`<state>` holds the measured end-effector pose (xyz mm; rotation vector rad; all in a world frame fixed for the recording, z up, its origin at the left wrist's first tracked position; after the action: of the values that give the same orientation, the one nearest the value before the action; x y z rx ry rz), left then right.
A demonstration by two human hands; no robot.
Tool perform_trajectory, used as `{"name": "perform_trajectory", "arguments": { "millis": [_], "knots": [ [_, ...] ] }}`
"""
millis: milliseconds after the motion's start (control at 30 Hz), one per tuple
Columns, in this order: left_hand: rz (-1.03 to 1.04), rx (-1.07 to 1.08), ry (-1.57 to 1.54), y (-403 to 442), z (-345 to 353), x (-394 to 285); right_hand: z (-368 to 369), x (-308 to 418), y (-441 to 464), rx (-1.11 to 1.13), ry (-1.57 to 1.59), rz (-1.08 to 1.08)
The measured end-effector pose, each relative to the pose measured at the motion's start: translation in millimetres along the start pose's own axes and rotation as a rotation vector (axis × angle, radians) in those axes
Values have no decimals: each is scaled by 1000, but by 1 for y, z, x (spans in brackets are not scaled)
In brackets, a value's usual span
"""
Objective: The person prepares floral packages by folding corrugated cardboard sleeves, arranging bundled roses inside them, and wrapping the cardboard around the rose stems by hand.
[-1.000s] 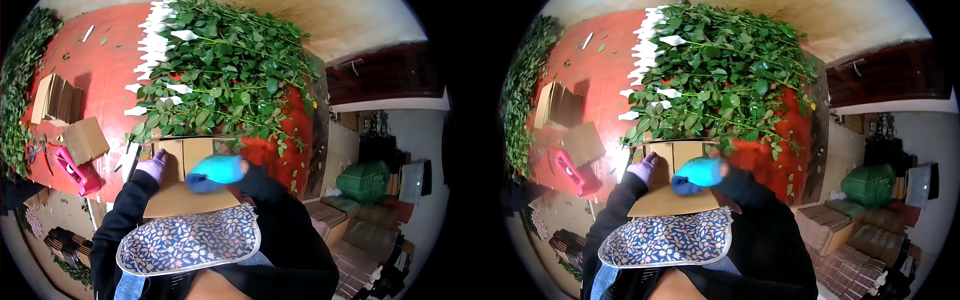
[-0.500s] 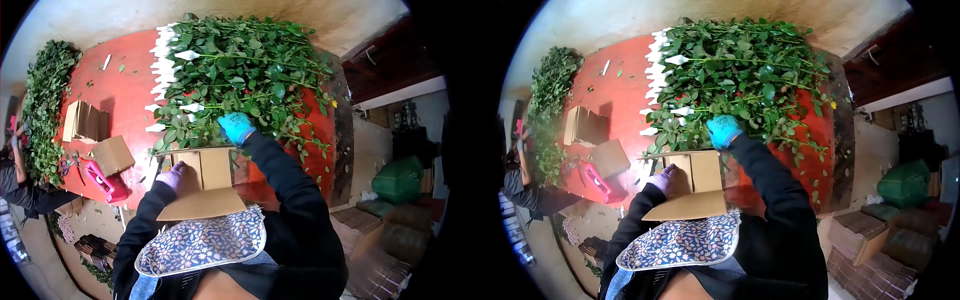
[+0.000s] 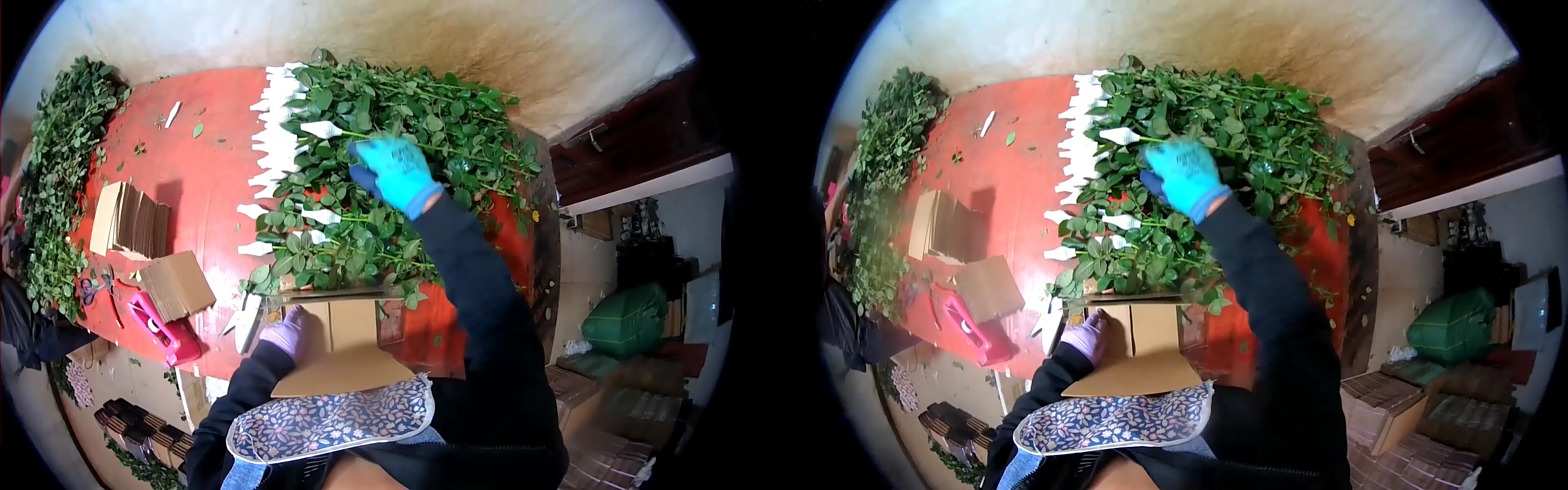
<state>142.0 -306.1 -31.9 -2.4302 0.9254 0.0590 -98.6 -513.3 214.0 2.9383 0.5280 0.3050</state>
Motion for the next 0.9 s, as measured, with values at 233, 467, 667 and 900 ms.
{"name": "perform_trajectory", "arguments": {
  "millis": [233,467,667,900],
  "knots": [
    [46,-157,-151,1,7,5,34,-94,21,153,-56,223],
    [-78,-193,-330,-5,12,3,-132,-168,-43,-653,630,164],
    [-9,-83,-193,-12,-15,-8,-105,-46,14,-322,292,114],
    [-77,44,-169,-12,-18,-9,106,-30,92,241,-82,58]
  ]
}}
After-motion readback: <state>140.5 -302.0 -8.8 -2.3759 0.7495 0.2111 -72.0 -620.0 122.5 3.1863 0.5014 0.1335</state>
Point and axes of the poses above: each hand's wrist, its own y-axis towards the middle knuckle, its own z-axis out of the palm, x = y × z, the point moved 9 cm from there along y, towards the middle knuckle, and after that the axes turned 3 degrees about y, right-handed, at the moved point
